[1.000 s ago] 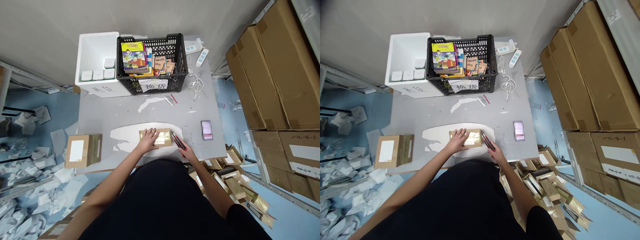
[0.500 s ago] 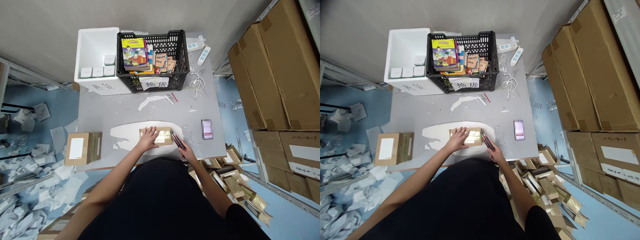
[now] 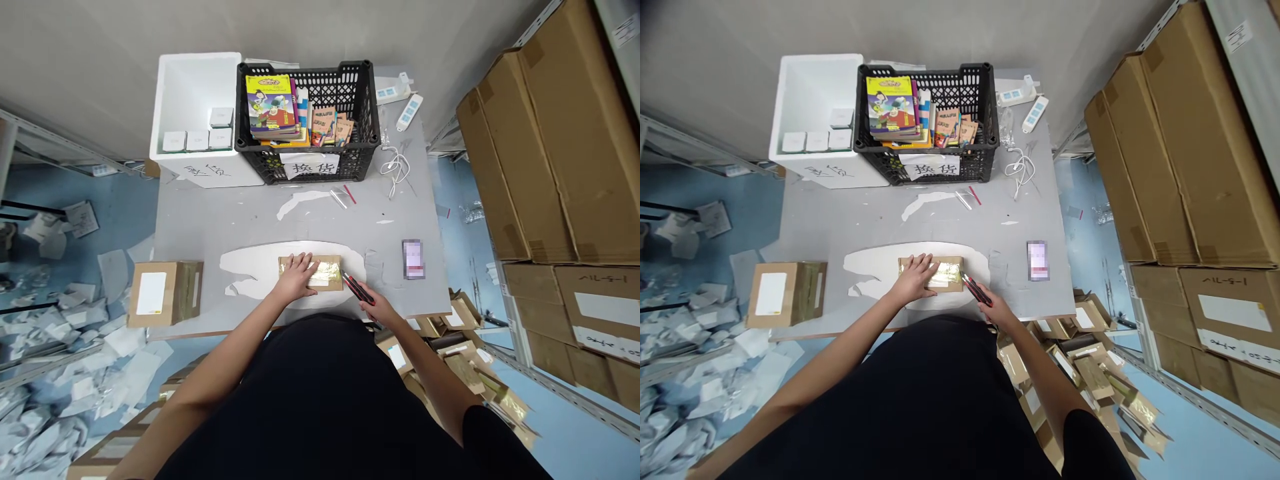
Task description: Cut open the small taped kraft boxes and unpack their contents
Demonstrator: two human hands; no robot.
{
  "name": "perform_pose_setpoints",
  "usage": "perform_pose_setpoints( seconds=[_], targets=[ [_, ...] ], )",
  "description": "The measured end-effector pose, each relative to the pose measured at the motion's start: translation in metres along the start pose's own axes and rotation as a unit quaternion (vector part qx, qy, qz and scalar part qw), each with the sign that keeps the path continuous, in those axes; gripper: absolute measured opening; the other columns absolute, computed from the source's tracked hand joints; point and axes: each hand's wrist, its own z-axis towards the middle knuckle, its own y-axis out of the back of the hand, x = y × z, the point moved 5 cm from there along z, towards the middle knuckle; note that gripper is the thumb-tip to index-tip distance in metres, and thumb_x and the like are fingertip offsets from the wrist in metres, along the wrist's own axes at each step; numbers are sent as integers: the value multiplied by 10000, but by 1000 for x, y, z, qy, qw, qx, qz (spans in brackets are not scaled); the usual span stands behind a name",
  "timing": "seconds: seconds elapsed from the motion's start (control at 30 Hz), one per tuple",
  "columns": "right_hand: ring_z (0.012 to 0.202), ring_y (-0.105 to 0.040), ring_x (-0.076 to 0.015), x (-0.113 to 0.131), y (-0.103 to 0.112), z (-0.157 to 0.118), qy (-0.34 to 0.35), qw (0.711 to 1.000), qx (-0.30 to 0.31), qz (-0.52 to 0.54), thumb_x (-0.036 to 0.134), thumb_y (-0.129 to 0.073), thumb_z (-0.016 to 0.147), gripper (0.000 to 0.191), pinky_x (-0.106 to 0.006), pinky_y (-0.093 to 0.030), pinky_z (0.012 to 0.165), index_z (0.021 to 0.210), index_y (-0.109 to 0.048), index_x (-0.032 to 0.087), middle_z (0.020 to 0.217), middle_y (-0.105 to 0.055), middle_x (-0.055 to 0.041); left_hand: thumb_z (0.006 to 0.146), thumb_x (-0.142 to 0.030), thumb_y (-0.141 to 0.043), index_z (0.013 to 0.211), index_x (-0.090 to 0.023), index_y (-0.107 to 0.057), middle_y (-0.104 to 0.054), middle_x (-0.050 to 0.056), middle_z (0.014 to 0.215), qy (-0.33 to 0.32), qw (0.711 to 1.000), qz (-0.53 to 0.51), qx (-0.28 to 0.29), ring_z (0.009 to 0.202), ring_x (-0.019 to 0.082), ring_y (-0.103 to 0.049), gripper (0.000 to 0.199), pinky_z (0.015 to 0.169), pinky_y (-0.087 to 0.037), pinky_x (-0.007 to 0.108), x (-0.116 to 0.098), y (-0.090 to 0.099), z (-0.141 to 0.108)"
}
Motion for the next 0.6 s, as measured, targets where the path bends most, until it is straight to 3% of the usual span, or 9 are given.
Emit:
perform_pose_setpoints(
  seconds=[0.6],
  targets=[
    [383, -422, -73, -15, -9, -20, 4, 1000, 7, -2, 293, -587, 808, 740, -183, -364, 367, 1495, -311, 299, 617, -550, 61, 648, -521, -792, 1451, -208, -376, -285, 194, 1540, -30, 999, 22, -11, 1430, 379, -218, 957, 1157, -107, 580, 1, -4, -3]
  ],
)
